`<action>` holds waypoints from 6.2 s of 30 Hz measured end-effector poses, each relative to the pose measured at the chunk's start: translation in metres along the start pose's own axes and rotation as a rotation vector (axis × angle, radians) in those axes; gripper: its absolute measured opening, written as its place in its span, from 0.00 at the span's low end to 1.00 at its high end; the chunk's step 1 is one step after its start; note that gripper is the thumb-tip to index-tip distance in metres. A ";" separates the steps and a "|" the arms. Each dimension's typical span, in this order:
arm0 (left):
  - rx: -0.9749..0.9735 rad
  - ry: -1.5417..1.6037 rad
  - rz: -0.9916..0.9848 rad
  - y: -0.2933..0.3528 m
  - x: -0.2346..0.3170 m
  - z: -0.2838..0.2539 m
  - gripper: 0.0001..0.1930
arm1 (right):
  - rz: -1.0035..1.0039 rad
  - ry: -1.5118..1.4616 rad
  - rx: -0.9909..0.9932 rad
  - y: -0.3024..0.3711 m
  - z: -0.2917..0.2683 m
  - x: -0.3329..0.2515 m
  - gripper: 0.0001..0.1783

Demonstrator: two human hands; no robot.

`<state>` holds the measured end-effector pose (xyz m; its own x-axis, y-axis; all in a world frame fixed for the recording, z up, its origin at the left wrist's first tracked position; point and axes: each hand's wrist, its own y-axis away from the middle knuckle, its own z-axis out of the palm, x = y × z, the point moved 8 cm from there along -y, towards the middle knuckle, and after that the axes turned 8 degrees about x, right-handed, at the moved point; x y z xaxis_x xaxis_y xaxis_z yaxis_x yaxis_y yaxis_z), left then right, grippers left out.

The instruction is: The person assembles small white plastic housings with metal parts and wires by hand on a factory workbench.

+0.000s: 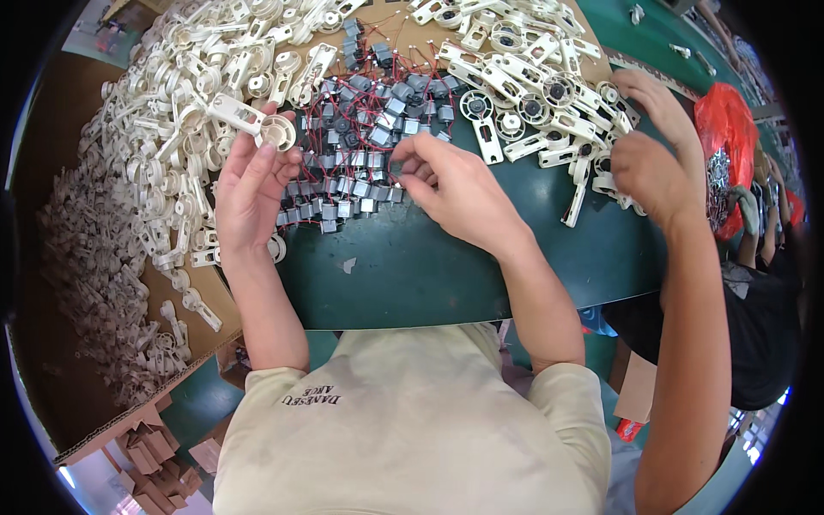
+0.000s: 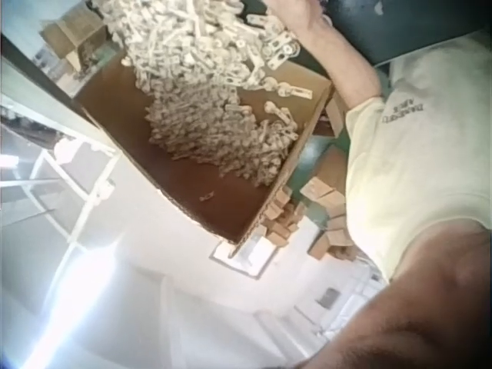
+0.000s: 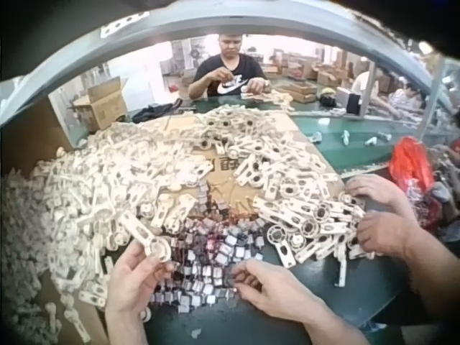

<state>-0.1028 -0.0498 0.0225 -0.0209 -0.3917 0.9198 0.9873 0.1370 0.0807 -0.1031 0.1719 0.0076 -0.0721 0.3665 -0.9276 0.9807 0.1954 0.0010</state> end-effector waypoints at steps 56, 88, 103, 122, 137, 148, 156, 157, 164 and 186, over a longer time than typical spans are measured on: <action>-0.088 0.094 -0.107 0.013 -0.045 0.045 0.11 | -0.107 -0.236 0.033 0.012 0.002 -0.019 0.12; -0.153 -0.053 -0.135 0.027 -0.057 0.058 0.17 | -0.152 -0.077 0.168 0.013 -0.004 -0.025 0.10; -0.162 -0.028 -0.132 0.025 -0.054 0.057 0.14 | -0.251 -0.179 0.157 0.011 0.001 -0.027 0.15; -0.189 -0.223 0.091 0.032 -0.053 0.072 0.16 | 0.186 -0.720 0.013 0.004 0.006 0.003 0.10; -0.111 -0.281 0.109 0.031 -0.054 0.069 0.16 | 0.128 -0.595 0.115 0.004 0.008 -0.001 0.12; -0.160 -0.180 0.043 0.032 -0.053 0.071 0.15 | 0.198 -0.771 0.036 0.002 0.013 0.003 0.13; -0.242 -0.313 0.171 0.034 -0.051 0.076 0.15 | 0.197 -0.820 -0.019 0.002 0.011 0.009 0.14; -0.249 -0.348 0.226 0.035 -0.048 0.078 0.15 | 0.195 -0.823 -0.012 0.002 0.010 0.008 0.14; -0.206 -0.149 0.056 0.033 -0.051 0.082 0.15 | 0.205 -0.893 -0.028 0.004 0.006 0.008 0.14; -0.106 -0.102 0.028 0.032 -0.054 0.077 0.14 | -0.040 -0.663 0.070 0.005 0.004 -0.001 0.16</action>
<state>-0.0820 0.0460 0.0050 -0.0041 -0.2937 0.9559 0.9987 0.0472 0.0188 -0.0973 0.1687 0.0072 -0.0039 -0.2812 -0.9596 0.9907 0.1296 -0.0420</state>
